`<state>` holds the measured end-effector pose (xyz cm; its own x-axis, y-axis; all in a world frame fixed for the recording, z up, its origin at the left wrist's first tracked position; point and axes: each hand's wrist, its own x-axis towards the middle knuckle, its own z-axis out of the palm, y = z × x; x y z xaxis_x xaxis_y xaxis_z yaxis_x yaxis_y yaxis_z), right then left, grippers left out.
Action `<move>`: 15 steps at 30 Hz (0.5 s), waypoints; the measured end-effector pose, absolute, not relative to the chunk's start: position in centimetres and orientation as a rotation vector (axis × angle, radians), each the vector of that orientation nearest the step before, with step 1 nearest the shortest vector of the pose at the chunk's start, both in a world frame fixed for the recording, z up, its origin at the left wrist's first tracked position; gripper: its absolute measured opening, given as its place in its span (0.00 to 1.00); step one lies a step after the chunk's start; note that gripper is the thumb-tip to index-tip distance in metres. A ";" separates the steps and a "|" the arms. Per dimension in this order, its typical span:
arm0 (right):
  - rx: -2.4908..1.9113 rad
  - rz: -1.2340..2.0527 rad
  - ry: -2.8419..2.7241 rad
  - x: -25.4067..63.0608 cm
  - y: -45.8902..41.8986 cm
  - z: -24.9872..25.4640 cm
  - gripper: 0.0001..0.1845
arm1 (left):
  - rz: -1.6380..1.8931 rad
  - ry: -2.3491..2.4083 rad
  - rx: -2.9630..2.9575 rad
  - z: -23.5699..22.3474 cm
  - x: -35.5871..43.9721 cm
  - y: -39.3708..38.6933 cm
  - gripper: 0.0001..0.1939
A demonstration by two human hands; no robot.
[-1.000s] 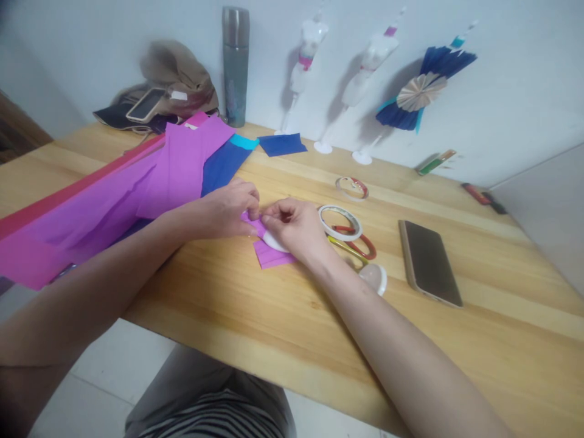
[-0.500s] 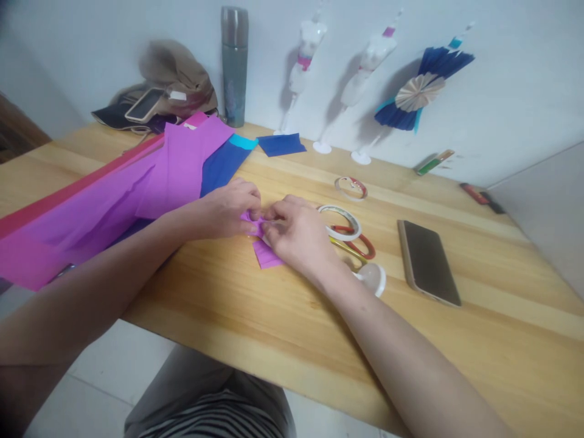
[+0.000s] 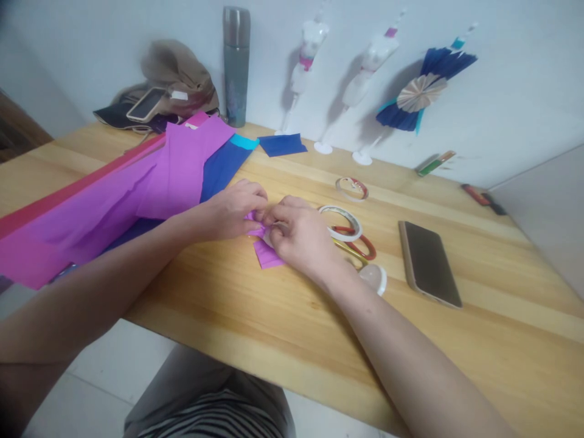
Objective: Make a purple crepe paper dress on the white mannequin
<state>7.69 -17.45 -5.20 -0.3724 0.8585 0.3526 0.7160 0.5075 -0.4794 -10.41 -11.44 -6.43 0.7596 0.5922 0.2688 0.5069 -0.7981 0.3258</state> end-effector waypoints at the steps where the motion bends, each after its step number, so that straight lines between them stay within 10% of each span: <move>1: -1.271 0.323 -2.199 7.7 -17.5 -5.2 0.15 | 0.539 0.869 2.724 -6.5 -10.3 -11.5 0.05; 15: -1.376 0.228 -2.280 7.3 -17.7 -4.8 0.12 | 0.509 0.829 2.736 -6.5 -10.2 -11.7 0.06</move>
<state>7.34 -17.74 -4.76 -0.3907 0.8696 0.3020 0.7926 0.4846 -0.3700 -10.20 -11.70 -6.55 0.7788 0.5716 0.2583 0.4891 -0.8113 0.3204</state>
